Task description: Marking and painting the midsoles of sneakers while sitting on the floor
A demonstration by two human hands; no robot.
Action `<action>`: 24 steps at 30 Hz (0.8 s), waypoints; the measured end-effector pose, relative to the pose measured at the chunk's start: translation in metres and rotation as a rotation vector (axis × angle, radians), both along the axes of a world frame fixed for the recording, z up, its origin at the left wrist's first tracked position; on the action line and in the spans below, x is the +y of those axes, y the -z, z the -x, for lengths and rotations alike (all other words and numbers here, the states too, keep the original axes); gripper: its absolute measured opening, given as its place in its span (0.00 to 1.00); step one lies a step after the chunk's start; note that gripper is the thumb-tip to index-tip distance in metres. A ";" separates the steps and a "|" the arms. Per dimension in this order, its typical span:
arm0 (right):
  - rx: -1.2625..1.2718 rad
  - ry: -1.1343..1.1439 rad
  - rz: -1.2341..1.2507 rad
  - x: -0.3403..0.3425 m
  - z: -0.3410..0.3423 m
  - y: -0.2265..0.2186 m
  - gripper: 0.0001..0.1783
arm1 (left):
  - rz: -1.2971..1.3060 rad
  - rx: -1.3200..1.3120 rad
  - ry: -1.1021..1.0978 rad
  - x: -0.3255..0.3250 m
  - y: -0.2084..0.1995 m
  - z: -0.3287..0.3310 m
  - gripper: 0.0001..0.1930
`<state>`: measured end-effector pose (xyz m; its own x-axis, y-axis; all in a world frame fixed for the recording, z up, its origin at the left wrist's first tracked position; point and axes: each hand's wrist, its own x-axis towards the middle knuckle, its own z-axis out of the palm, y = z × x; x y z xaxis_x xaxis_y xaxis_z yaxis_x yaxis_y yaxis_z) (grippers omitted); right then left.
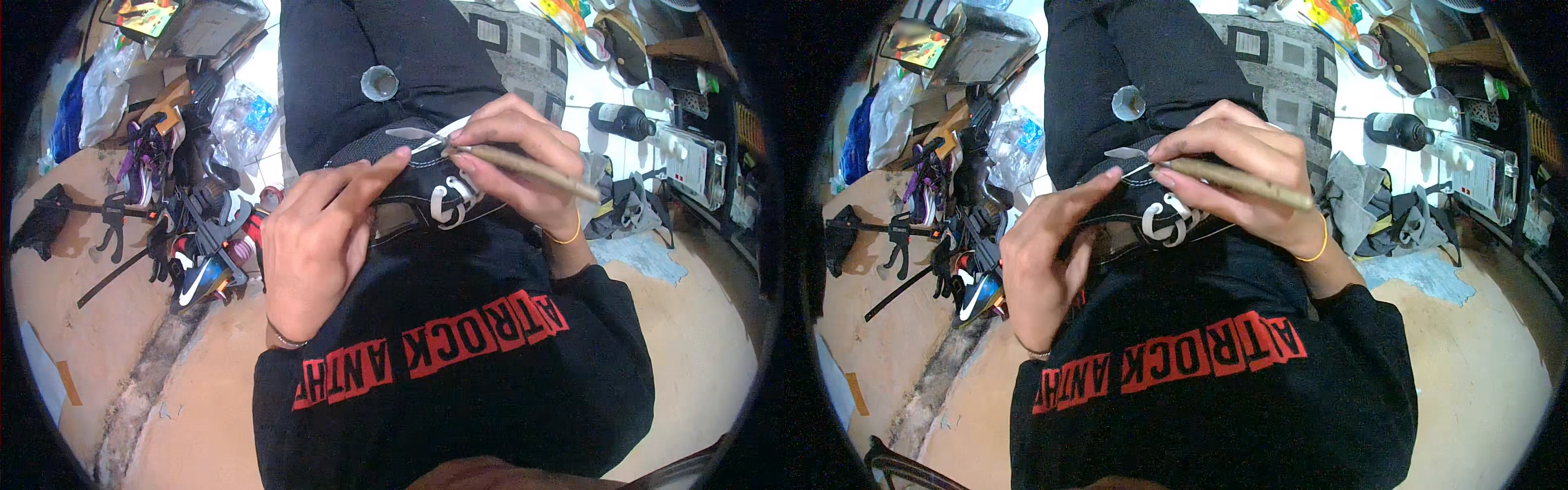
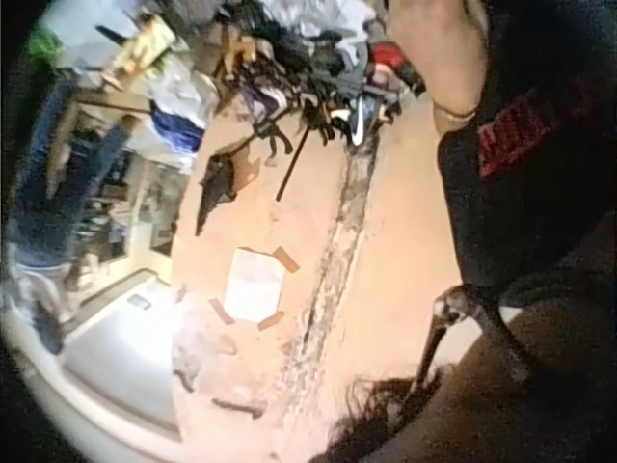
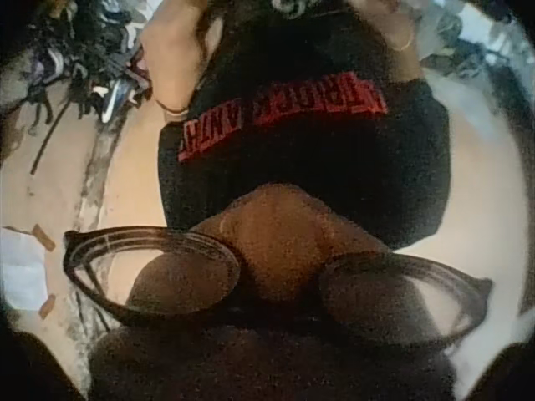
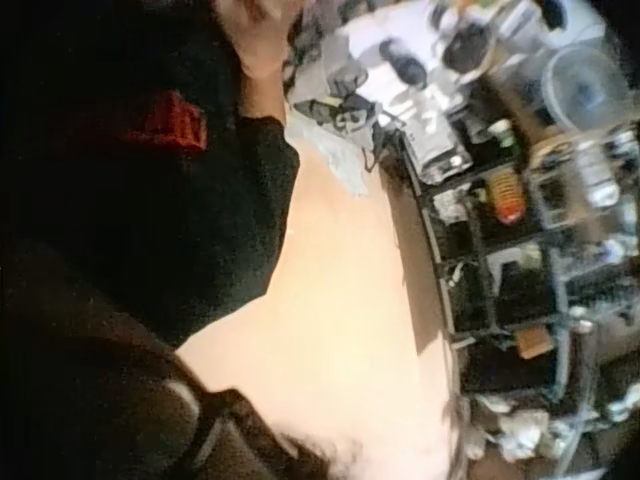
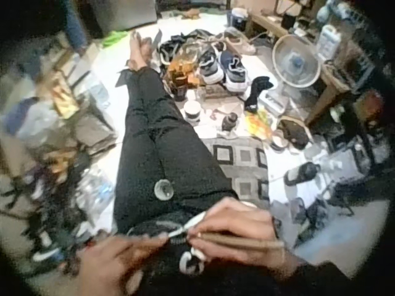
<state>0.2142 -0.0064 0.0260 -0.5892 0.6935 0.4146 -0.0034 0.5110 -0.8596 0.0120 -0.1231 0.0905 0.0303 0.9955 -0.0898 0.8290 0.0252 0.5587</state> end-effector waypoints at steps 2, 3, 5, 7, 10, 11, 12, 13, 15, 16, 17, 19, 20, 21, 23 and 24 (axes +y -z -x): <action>0.036 -0.007 0.035 0.000 -0.001 0.002 0.12 | -0.110 -0.050 0.054 -0.004 0.011 0.006 0.24; 0.058 -0.008 0.062 -0.001 -0.003 0.003 0.11 | -0.109 -0.048 0.053 -0.005 0.012 0.006 0.24; 0.104 0.005 0.151 -0.004 -0.004 0.003 0.09 | -0.063 -0.157 0.030 -0.007 0.012 0.005 0.22; 0.150 0.013 0.179 -0.007 -0.003 0.006 0.09 | -0.030 -0.176 0.048 -0.006 0.009 0.006 0.21; 0.172 0.003 0.180 -0.007 -0.003 0.007 0.09 | 0.031 -0.214 0.079 -0.008 0.009 0.010 0.21; 0.148 -0.013 0.154 -0.007 -0.004 0.007 0.09 | 0.060 -0.233 0.094 -0.008 0.010 0.011 0.22; 0.145 -0.013 0.153 -0.007 -0.004 0.007 0.09 | 0.059 -0.236 0.094 -0.009 0.011 0.011 0.22; 0.104 -0.040 0.117 -0.007 -0.005 0.006 0.09 | 0.047 -0.225 0.116 -0.010 0.011 0.012 0.22; 0.041 -0.072 0.087 -0.010 -0.005 0.003 0.09 | 0.036 -0.214 0.136 -0.013 0.009 0.011 0.23; 0.039 -0.073 0.087 -0.011 -0.006 0.001 0.09 | 0.055 -0.227 0.134 -0.014 0.010 0.011 0.24; 0.024 -0.071 0.085 -0.012 -0.006 0.000 0.09 | 0.075 -0.240 0.132 -0.015 0.010 0.010 0.24; 0.012 -0.075 0.066 -0.013 -0.007 -0.001 0.09 | 0.102 -0.240 0.125 -0.016 0.007 0.008 0.24; 0.010 -0.075 0.066 -0.013 -0.007 -0.002 0.09 | 0.129 -0.238 0.119 -0.017 0.005 0.007 0.23; 0.000 -0.079 0.065 -0.013 -0.007 -0.003 0.09 | 0.129 -0.240 0.118 -0.018 0.005 0.007 0.23; -0.012 -0.082 0.062 -0.013 -0.008 -0.006 0.09 | 0.121 -0.210 0.145 -0.019 0.005 0.007 0.25; -0.014 -0.096 0.068 -0.013 -0.009 -0.008 0.10 | 0.120 -0.211 0.145 -0.020 0.005 0.006 0.25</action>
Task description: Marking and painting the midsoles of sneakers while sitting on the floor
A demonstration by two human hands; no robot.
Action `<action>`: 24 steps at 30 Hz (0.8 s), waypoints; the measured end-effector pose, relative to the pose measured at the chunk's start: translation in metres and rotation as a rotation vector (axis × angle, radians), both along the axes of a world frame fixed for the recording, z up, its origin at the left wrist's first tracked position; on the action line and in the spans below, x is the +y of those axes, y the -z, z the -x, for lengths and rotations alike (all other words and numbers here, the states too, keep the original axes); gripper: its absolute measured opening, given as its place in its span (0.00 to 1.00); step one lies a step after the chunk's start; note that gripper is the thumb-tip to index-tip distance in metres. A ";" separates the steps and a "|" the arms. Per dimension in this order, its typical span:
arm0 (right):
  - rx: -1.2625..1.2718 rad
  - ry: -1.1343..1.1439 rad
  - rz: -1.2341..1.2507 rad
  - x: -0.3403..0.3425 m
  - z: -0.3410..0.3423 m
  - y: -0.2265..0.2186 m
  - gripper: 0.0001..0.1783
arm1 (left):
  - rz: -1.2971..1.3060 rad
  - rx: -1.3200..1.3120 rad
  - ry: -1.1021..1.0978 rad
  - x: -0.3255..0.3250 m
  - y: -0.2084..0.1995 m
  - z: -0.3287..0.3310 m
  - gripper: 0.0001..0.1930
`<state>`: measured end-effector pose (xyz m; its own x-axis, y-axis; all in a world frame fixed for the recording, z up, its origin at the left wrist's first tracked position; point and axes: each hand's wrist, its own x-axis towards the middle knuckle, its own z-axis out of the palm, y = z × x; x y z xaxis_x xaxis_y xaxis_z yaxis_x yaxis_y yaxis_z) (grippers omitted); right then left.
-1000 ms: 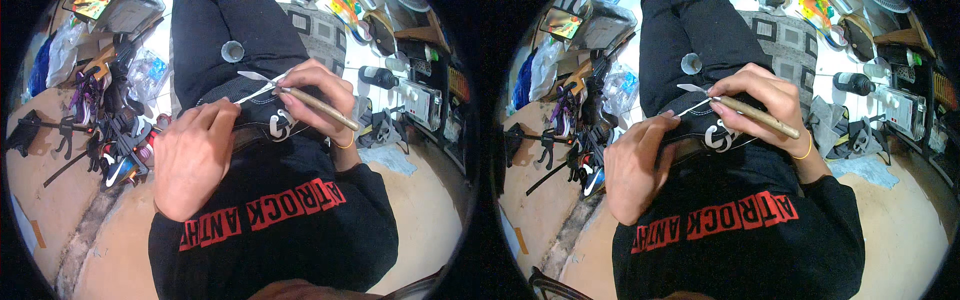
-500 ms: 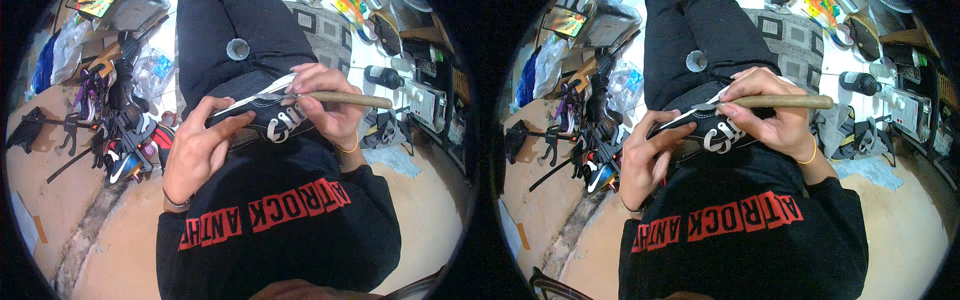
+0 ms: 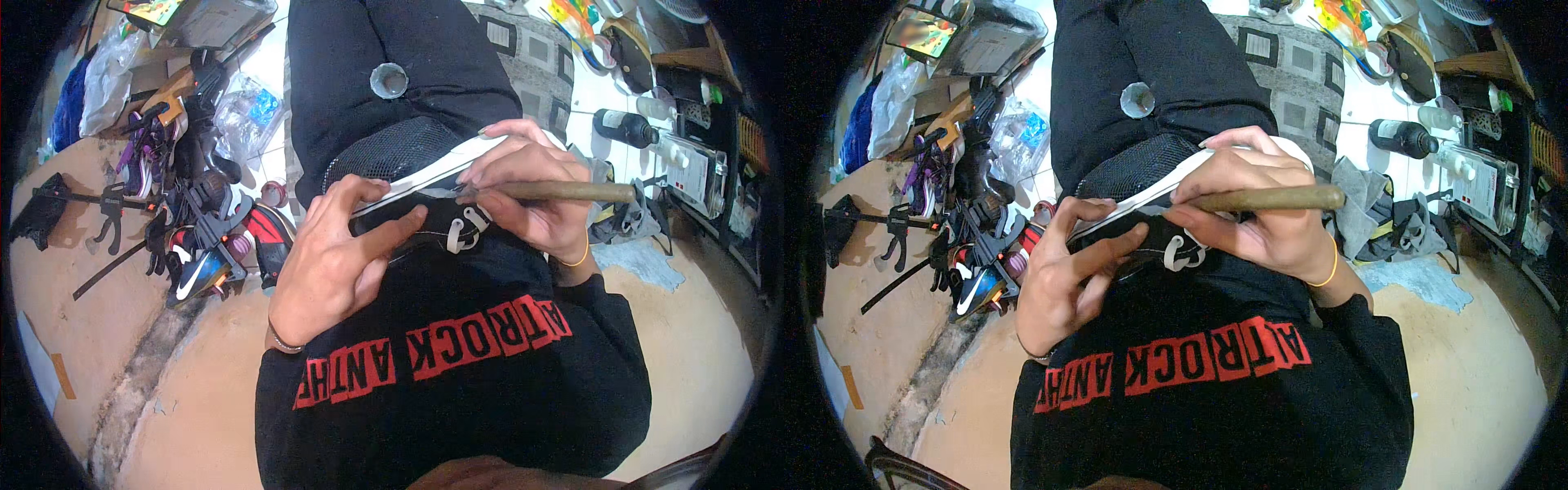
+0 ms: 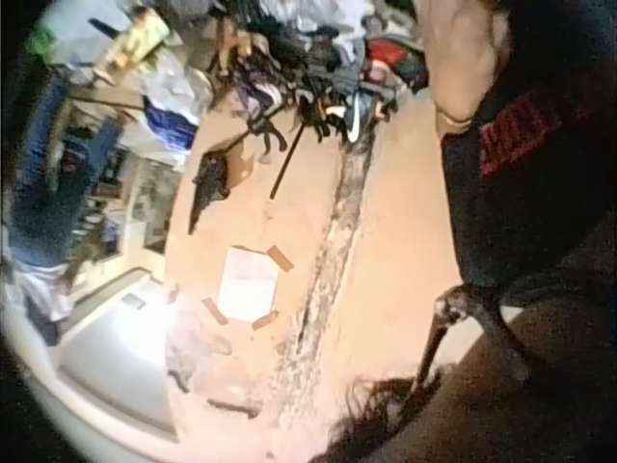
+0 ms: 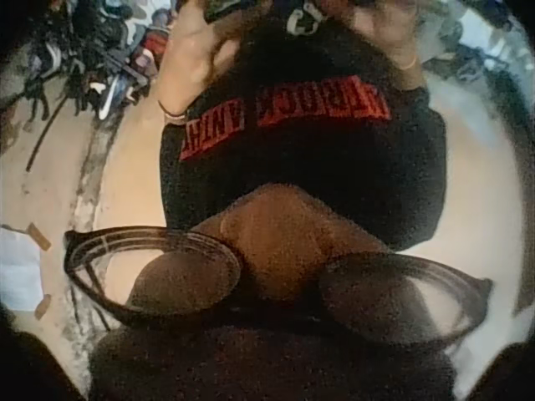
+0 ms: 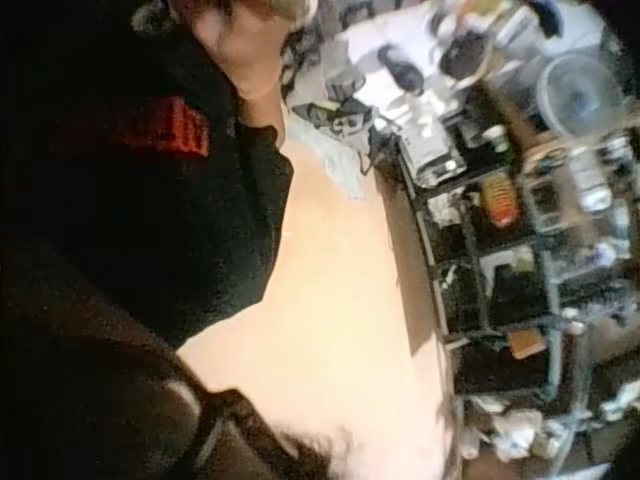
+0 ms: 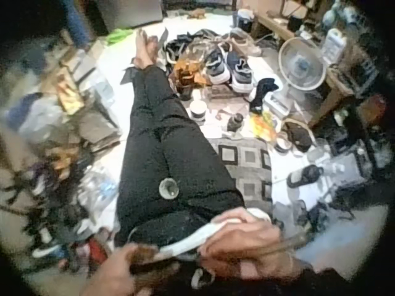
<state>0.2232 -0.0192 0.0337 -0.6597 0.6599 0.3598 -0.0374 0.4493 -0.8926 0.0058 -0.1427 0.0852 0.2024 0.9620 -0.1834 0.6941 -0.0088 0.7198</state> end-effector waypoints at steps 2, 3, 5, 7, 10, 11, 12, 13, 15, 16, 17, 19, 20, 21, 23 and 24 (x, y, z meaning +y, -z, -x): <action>-0.001 -0.017 0.005 0.000 -0.001 -0.002 0.10 | -0.019 -0.005 0.004 -0.003 0.001 -0.001 0.26; 0.011 -0.032 -0.002 0.000 -0.001 -0.003 0.10 | -0.022 -0.004 0.002 -0.002 0.000 -0.002 0.26; 0.018 -0.063 0.002 -0.003 -0.003 -0.005 0.10 | -0.025 0.002 0.032 -0.001 -0.004 -0.004 0.26; 0.004 -0.101 -0.019 -0.002 -0.002 -0.009 0.09 | -0.024 0.012 0.025 -0.002 -0.004 -0.005 0.26; -0.006 -0.149 -0.068 -0.005 0.001 -0.010 0.07 | -0.020 0.016 0.010 -0.003 -0.003 -0.006 0.26; -0.012 -0.134 -0.141 -0.009 0.000 -0.012 0.07 | -0.023 0.014 0.007 -0.003 -0.003 -0.006 0.25; -0.019 -0.119 -0.214 -0.011 0.000 -0.013 0.07 | -0.025 0.010 0.008 -0.004 -0.002 -0.007 0.25; 0.042 -0.104 -0.234 -0.015 -0.001 -0.006 0.07 | -0.049 0.031 0.014 -0.005 -0.002 -0.008 0.24; -0.026 -0.119 -0.271 -0.018 0.003 -0.015 0.07 | -0.074 0.052 0.013 -0.006 -0.002 -0.008 0.23; -0.100 -0.123 -0.310 -0.019 0.005 -0.019 0.08 | -0.093 0.041 0.026 -0.005 0.000 -0.006 0.22; -0.109 -0.136 -0.277 -0.018 0.007 -0.024 0.08 | -0.111 0.029 0.038 -0.005 0.001 -0.004 0.21; -0.129 -0.134 -0.255 -0.020 0.009 -0.027 0.07 | -0.123 0.045 0.044 -0.006 0.002 -0.005 0.21; -0.144 -0.127 -0.230 -0.020 0.010 -0.028 0.07 | -0.131 0.064 0.055 -0.006 0.001 -0.005 0.20; -0.142 -0.134 -0.232 -0.019 0.010 -0.027 0.07 | -0.132 0.066 0.047 -0.006 0.000 -0.006 0.20; -0.163 -0.099 -0.121 -0.016 0.010 -0.029 0.07 | -0.143 0.018 0.051 -0.003 0.000 -0.005 0.20; -0.172 -0.100 -0.126 -0.017 0.011 -0.030 0.07 | -0.149 0.009 0.049 -0.001 -0.001 -0.005 0.20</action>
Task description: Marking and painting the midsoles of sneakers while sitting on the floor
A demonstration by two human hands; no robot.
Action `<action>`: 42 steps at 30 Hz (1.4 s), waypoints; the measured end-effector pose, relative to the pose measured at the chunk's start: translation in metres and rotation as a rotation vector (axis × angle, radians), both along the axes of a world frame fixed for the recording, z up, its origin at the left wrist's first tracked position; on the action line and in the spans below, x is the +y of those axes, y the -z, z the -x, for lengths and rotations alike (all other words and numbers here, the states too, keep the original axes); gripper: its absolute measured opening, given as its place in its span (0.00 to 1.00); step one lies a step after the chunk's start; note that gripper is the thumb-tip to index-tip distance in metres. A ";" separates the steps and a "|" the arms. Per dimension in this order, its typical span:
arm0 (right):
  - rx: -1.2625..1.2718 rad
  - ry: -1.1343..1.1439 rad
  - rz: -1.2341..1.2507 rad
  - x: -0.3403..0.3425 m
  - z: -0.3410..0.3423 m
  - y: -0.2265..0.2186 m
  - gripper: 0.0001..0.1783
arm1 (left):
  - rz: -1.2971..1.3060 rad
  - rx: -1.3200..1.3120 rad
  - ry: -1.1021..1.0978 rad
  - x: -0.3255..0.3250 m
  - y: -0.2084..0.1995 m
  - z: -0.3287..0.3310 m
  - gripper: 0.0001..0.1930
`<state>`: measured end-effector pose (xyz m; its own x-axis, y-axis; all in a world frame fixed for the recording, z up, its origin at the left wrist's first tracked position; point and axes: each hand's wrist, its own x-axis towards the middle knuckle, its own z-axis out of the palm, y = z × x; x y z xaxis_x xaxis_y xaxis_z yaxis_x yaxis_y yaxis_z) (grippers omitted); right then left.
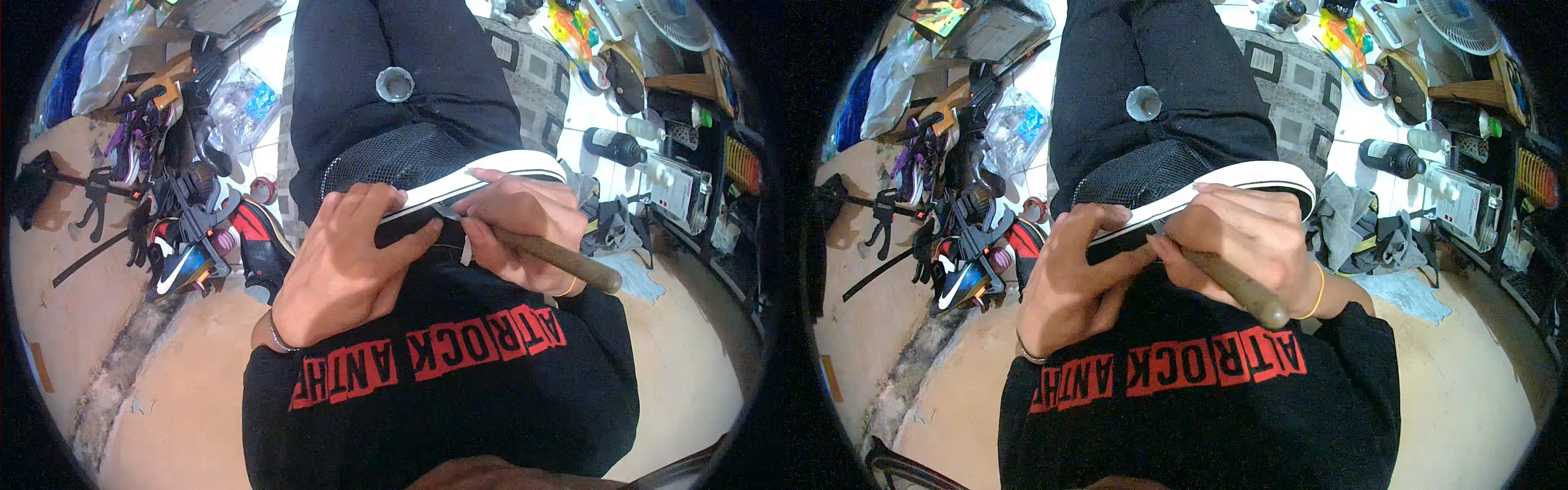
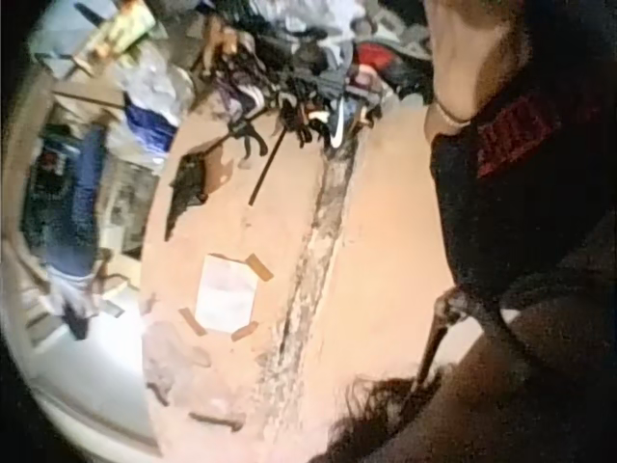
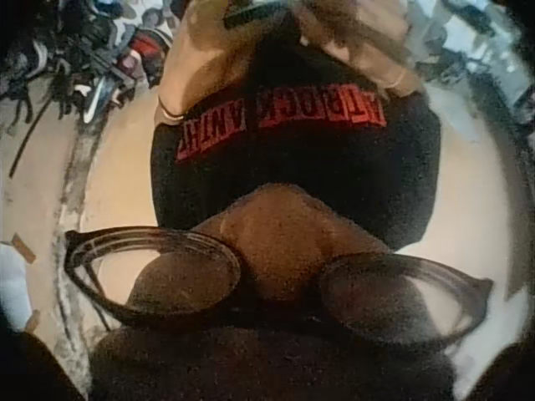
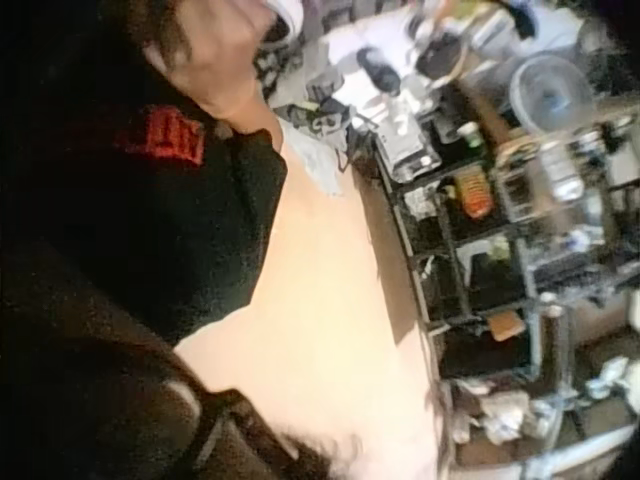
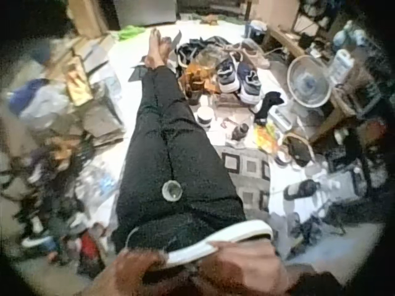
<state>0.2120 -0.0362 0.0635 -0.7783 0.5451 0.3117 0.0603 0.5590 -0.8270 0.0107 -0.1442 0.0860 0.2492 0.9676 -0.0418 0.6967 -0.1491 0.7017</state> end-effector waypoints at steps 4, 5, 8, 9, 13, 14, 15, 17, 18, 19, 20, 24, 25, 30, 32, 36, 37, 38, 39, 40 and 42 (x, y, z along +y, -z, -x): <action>-0.003 0.016 -0.067 -0.005 0.007 -0.004 0.07 | 0.042 0.036 -0.001 -0.002 0.000 -0.001 0.16; -0.053 0.008 -0.095 -0.004 0.009 -0.008 0.08 | 0.042 0.032 0.016 -0.002 0.001 0.000 0.16; -0.067 -0.002 -0.094 0.000 0.017 -0.011 0.09 | 0.020 0.044 0.020 -0.001 0.003 0.000 0.18; -0.067 -0.005 -0.097 0.004 0.016 -0.014 0.09 | 0.017 0.044 0.016 -0.002 0.004 0.000 0.18; 0.125 -0.026 0.418 0.038 -0.002 -0.034 0.07 | 0.001 0.033 -0.010 -0.009 0.009 0.003 0.21; 0.374 0.100 0.392 0.042 -0.004 -0.037 0.07 | -0.003 0.029 0.005 -0.007 0.008 0.003 0.21; 0.401 0.157 0.265 0.053 0.000 -0.037 0.06 | -0.010 0.020 0.002 -0.006 0.007 0.004 0.21; 0.036 -0.016 0.111 0.083 0.018 -0.020 0.05 | 0.003 0.010 0.002 -0.009 0.009 0.004 0.21; -0.120 -0.096 0.085 0.093 0.034 -0.006 0.08 | -0.006 0.006 -0.002 -0.008 0.012 0.006 0.21; -0.281 -0.227 -0.050 0.111 0.042 0.017 0.10 | -0.002 0.013 0.014 -0.008 0.013 0.006 0.22; -0.401 -0.295 -0.086 0.118 0.058 0.030 0.12 | 0.010 0.025 0.019 -0.010 0.013 0.005 0.22; -0.424 -0.424 -0.353 0.142 0.091 0.100 0.13 | 0.009 -0.011 0.015 -0.007 0.015 0.006 0.22; -0.479 -0.410 -0.458 0.141 0.092 0.101 0.13 | -0.001 -0.022 0.011 -0.008 0.016 0.006 0.22; -0.356 -0.404 -0.463 0.134 0.099 0.121 0.11 | -0.041 -0.049 -0.006 -0.007 0.020 0.009 0.21; -0.335 -0.384 -0.484 0.131 0.098 0.125 0.11 | -0.065 -0.055 -0.017 -0.008 0.023 0.009 0.20; -0.347 -0.377 -0.552 0.126 0.098 0.127 0.11 | -0.032 -0.062 -0.008 -0.008 0.022 0.010 0.20; -0.368 -0.371 -0.568 0.125 0.099 0.127 0.11 | -0.055 -0.069 -0.016 -0.008 0.024 0.009 0.20; -0.367 -0.370 -0.570 0.125 0.098 0.126 0.11 | -0.078 -0.076 -0.023 -0.009 0.024 0.009 0.20; -0.412 -0.380 -0.583 0.125 0.098 0.125 0.12 | -0.080 -0.075 -0.023 -0.008 0.024 0.010 0.20; -0.459 -0.389 -0.596 0.124 0.097 0.125 0.15 | -0.079 -0.083 -0.023 -0.008 0.024 0.010 0.20; -0.478 -0.391 -0.599 0.122 0.097 0.126 0.15 | -0.080 -0.090 -0.022 -0.009 0.024 0.010 0.21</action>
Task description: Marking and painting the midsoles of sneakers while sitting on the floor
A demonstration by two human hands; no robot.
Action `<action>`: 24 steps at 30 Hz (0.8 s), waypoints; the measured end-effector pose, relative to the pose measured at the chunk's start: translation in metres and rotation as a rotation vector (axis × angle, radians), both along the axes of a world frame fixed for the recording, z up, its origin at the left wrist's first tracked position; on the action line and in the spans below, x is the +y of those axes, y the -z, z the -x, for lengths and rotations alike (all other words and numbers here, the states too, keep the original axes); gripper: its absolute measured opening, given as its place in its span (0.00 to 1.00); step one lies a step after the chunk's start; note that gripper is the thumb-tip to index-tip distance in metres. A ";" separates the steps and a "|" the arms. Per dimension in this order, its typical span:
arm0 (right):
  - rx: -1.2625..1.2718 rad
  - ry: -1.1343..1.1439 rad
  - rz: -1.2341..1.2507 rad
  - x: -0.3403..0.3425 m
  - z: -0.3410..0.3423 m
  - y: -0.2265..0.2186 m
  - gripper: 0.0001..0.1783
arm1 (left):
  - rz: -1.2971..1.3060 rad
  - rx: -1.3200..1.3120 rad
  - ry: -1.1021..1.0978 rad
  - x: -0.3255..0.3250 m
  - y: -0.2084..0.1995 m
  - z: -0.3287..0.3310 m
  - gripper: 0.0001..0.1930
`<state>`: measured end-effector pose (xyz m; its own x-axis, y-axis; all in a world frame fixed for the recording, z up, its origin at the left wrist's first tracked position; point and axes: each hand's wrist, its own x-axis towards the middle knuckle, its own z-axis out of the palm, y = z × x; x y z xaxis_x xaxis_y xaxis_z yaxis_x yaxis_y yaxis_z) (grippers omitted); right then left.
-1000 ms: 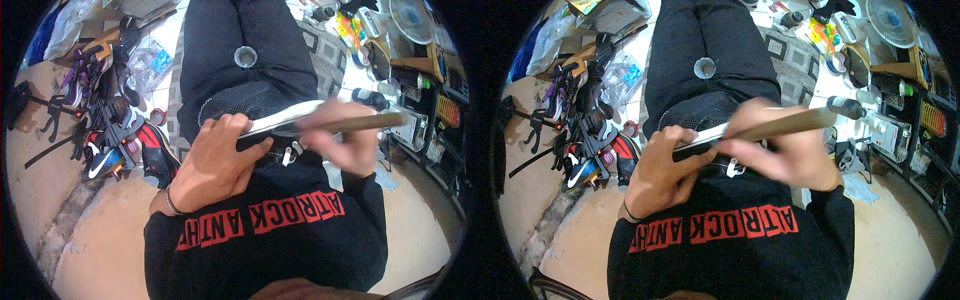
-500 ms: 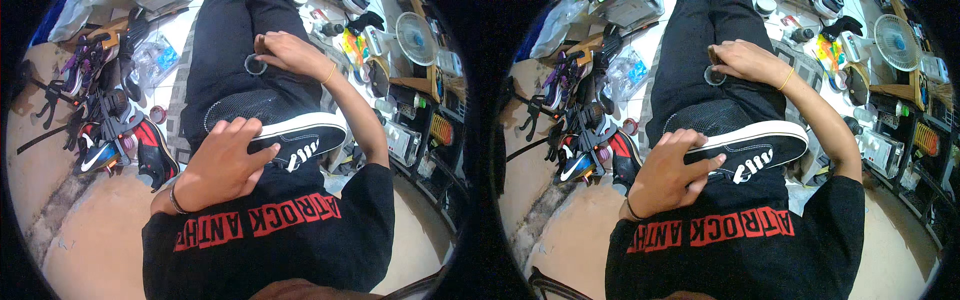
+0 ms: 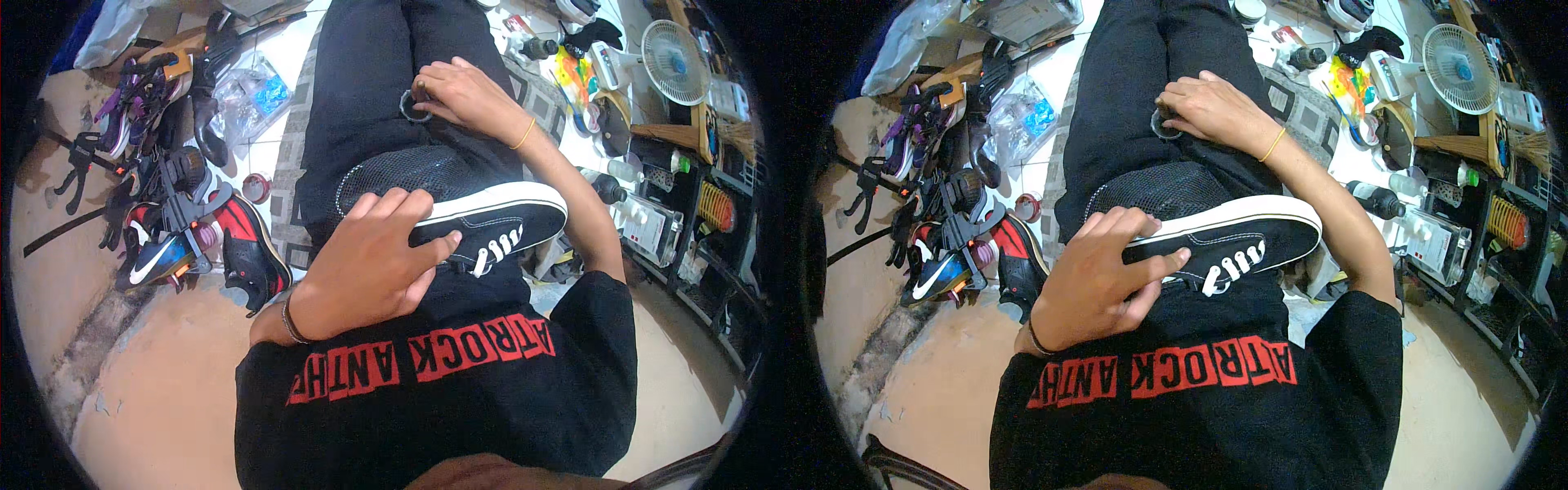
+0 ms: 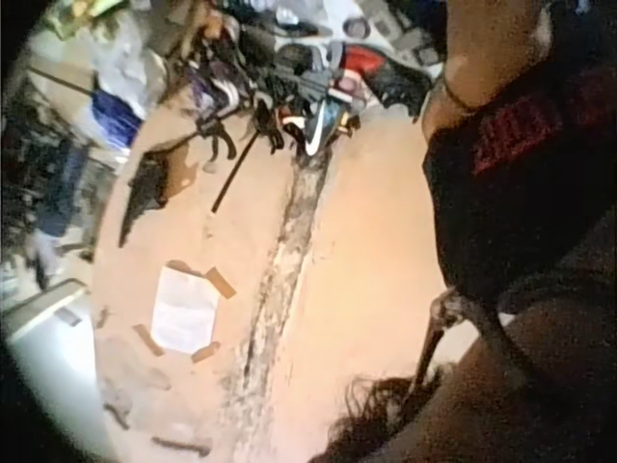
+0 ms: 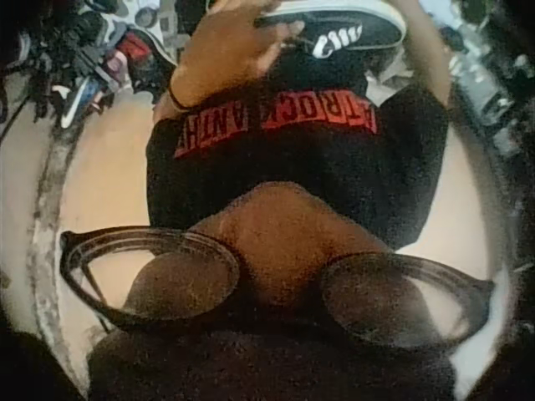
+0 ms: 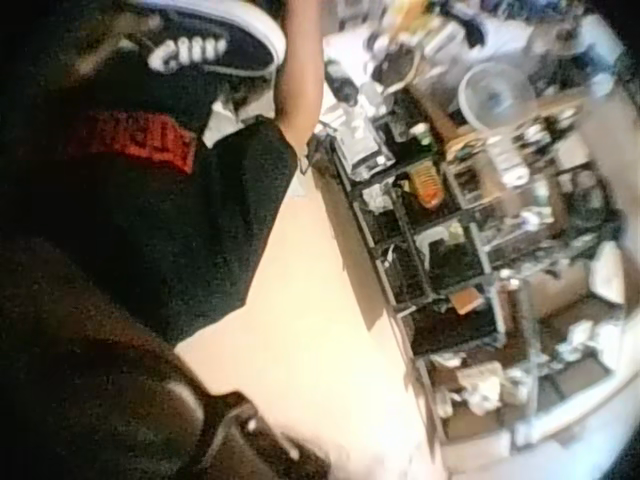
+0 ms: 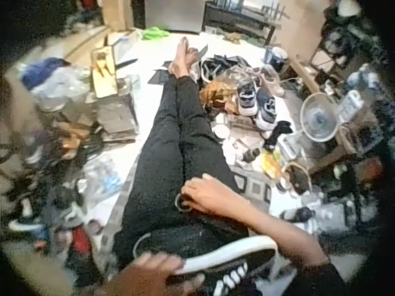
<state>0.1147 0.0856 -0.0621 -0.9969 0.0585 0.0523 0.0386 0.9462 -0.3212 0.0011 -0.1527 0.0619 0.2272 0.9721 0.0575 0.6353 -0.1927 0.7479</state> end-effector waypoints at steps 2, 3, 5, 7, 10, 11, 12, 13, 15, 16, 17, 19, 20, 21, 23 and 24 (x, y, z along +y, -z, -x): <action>-0.016 -0.001 -0.008 -0.001 0.000 0.000 0.15 | -0.007 -0.005 -0.009 -0.001 0.001 -0.001 0.21; -0.026 0.003 -0.001 -0.002 0.000 -0.001 0.15 | -0.008 -0.004 -0.009 -0.001 0.001 -0.001 0.21; -0.034 0.013 0.003 0.000 -0.001 -0.002 0.15 | 0.015 0.003 0.001 0.001 -0.001 0.000 0.21; 0.072 -0.007 0.035 0.001 -0.001 0.001 0.15 | 0.006 0.003 0.001 0.001 0.000 0.000 0.21; 0.057 0.200 0.370 0.008 -0.002 -0.004 0.11 | -0.001 -0.015 -0.013 -0.001 0.002 0.000 0.21; 0.086 0.290 0.392 0.013 -0.006 -0.006 0.11 | -0.001 -0.032 -0.023 -0.001 0.002 0.000 0.21; 0.170 0.296 0.448 0.019 -0.012 -0.011 0.11 | -0.002 -0.033 -0.029 0.001 0.003 0.001 0.21; 0.219 0.368 0.613 0.018 -0.019 -0.017 0.12 | -0.011 -0.040 -0.018 0.001 0.003 0.002 0.21; 0.296 0.442 0.851 0.020 -0.026 -0.023 0.13 | -0.018 -0.049 -0.012 -0.001 0.004 0.002 0.21; 0.293 0.444 0.849 0.020 -0.026 -0.028 0.13 | -0.015 -0.054 -0.015 0.000 0.005 0.002 0.21; 0.292 0.475 0.941 0.018 -0.027 -0.035 0.13 | -0.012 -0.058 -0.018 0.001 0.006 0.001 0.21; 0.330 0.505 1.067 0.016 -0.027 -0.037 0.13 | -0.018 -0.054 -0.019 0.000 0.005 0.002 0.21; 0.330 0.505 1.065 0.017 -0.028 -0.039 0.13 | -0.022 -0.045 -0.023 0.000 0.004 0.001 0.21; 0.311 0.500 1.136 0.019 -0.030 -0.042 0.13 | -0.023 -0.044 -0.024 0.001 0.002 0.000 0.21; 0.290 0.501 1.208 0.018 -0.031 -0.042 0.13 | 0.004 -0.057 -0.008 0.002 0.003 0.002 0.21; 0.313 0.506 1.236 0.017 -0.031 -0.043 0.13 | 0.006 -0.058 -0.007 0.002 0.005 0.003 0.21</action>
